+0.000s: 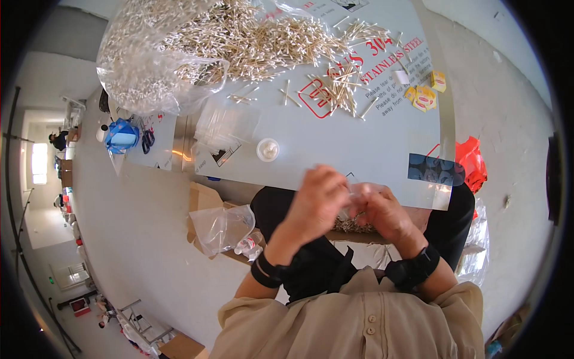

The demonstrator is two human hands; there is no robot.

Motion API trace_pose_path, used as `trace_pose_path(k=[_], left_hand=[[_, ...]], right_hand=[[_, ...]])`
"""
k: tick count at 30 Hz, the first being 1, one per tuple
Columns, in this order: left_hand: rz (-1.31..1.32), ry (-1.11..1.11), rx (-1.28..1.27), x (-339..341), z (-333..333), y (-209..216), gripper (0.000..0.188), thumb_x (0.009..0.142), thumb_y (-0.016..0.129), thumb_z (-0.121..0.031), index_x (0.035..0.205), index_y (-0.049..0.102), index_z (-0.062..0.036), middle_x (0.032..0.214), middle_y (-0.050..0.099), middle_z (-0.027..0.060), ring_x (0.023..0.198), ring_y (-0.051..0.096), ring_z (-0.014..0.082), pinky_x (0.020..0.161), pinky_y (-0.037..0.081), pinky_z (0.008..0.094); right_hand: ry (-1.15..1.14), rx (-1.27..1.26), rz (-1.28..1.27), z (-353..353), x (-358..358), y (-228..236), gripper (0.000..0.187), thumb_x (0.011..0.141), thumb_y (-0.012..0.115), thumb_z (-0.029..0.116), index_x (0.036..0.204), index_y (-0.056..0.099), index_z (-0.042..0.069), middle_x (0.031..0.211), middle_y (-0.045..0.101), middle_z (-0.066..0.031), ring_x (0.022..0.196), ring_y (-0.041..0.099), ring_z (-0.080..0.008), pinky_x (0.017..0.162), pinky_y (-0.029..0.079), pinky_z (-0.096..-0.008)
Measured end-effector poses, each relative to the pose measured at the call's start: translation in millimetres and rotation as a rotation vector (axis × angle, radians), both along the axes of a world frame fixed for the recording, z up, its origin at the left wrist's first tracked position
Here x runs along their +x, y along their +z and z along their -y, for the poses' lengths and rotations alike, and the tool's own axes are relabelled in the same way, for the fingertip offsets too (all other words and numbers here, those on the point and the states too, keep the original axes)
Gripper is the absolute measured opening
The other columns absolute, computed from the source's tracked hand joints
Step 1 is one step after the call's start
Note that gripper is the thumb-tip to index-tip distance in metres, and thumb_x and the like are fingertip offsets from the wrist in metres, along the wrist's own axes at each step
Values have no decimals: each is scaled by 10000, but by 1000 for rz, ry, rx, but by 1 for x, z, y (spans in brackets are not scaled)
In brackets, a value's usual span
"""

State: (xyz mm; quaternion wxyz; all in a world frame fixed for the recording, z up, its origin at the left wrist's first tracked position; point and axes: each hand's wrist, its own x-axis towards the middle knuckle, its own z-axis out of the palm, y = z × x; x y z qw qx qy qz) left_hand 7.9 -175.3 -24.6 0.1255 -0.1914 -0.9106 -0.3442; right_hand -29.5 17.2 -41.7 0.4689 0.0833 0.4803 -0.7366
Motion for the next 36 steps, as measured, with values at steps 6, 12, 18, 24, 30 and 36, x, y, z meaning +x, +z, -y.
trace_pose_path(k=[6, 12, 18, 24, 30, 36], left_hand=[[244, 522, 401, 5, 41, -27, 70, 852, 651, -56, 906, 614, -31, 900, 605, 115, 870, 594, 299, 773, 485, 415], [71, 675, -333, -24, 109, -73, 90, 800, 663, -40, 855, 593, -22, 829, 613, 138, 821, 591, 340, 732, 470, 458], [262, 627, -388, -33, 115, -78, 82, 779, 650, -15, 829, 585, -21, 848, 637, 157, 860, 604, 365, 754, 474, 461], [332, 614, -462, -40, 115, -78, 47, 804, 589, -13, 851, 586, -9, 849, 629, 196, 832, 614, 393, 736, 485, 482], [392, 691, -405, -42, 119, -73, 17, 815, 584, -12, 830, 578, -6, 825, 635, 182, 796, 626, 411, 693, 498, 493], [296, 744, -96, -27, 31, -16, 239, 847, 667, -132, 720, 499, -20, 654, 531, 124, 586, 523, 241, 559, 415, 392]], right_hand=[[-202, 56, -6, -3, 15, -13, 201, 963, 561, 116, 1041, 681, -25, 850, 692, -88, 641, 571, -91, 562, 446, -210], [-308, 74, 82, -20, 25, -29, 179, 955, 581, 136, 996, 686, -3, 793, 689, -77, 592, 556, -82, 538, 432, -207], [-413, 58, 108, -31, 30, -31, 181, 958, 583, 160, 983, 682, 11, 767, 673, -64, 580, 543, -76, 477, 390, -217], [-491, 46, 87, -48, 30, -22, 156, 953, 591, 159, 975, 675, 29, 790, 678, -58, 580, 547, -67, 432, 350, -202], [-554, 18, 48, -57, 28, -5, 164, 918, 620, 88, 1074, 639, 43, 878, 711, -67, 690, 599, -77, 551, 405, -209], [-820, 11, -20, -78, 27, -9, 239, 866, 661, 40, 1102, 624, 47, 900, 716, -59, 758, 619, -105, 631, 417, -227]])
